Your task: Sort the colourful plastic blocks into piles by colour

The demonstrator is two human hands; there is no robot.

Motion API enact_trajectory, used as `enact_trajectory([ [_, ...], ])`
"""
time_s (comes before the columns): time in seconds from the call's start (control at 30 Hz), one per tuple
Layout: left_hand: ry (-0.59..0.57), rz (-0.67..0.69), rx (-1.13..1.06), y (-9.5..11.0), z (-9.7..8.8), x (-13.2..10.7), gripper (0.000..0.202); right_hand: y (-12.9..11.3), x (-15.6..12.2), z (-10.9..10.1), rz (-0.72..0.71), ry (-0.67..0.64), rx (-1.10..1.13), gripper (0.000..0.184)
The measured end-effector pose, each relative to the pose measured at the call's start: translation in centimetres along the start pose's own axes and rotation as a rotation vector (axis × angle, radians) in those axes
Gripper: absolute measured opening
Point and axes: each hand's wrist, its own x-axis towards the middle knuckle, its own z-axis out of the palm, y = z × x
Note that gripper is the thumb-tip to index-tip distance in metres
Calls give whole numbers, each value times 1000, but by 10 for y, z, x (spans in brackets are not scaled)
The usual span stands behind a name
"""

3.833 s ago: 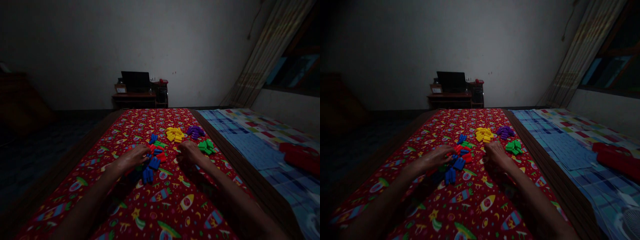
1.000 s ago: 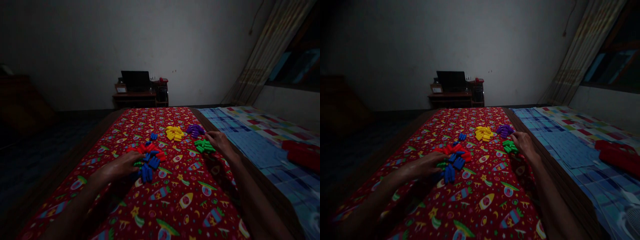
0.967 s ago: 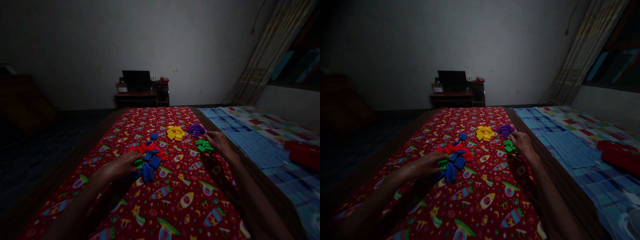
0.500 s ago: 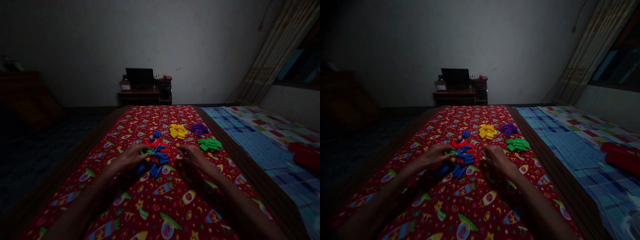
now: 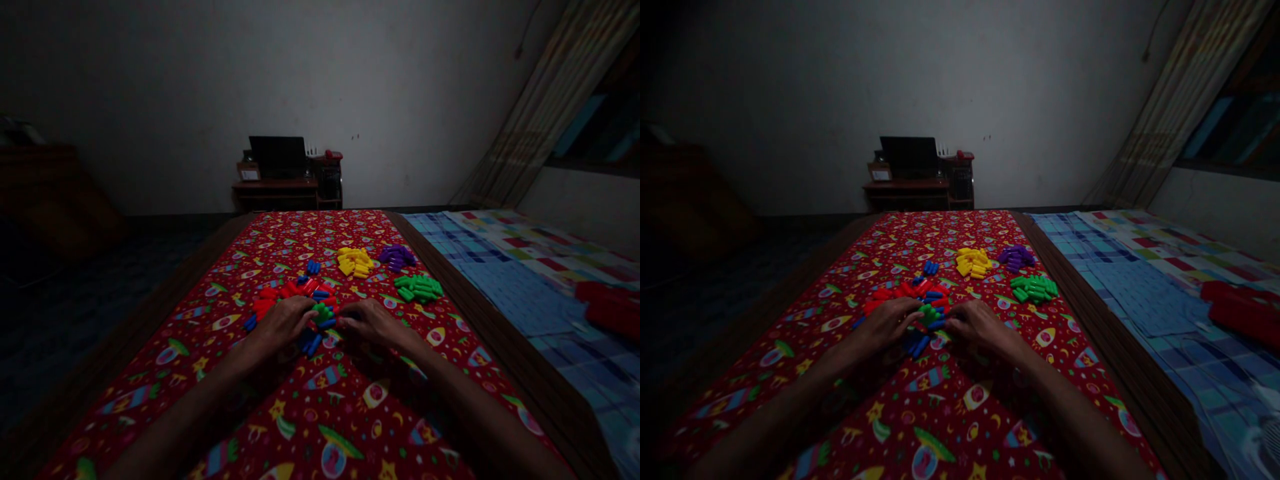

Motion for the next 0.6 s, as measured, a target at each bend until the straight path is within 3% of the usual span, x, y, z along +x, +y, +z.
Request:
enact_trajectory([
  [0.1, -39, -18, -74, 1, 6, 2, 27, 1, -1, 6, -62, 88, 58, 35],
  [0.2, -65, -17, -143, 1, 8, 6, 27, -5, 2, 8, -77, 87, 44, 27],
  [0.27, -32, -13, -124, -6, 1, 7, 28, -5, 5, -2, -41, 121, -24, 23],
  [0.37, 24, 1, 39, -31, -13, 1, 31, 12, 6, -37, 76, 287, -156, 22],
  [0.5, -38, -78, 260, -70, -19, -12, 29, 58, -14, -97, 333, 481, -332, 28],
  [0.6, -106, -151, 312, -73, -17, -15, 29, 89, -35, -122, 551, 573, -438, 34],
])
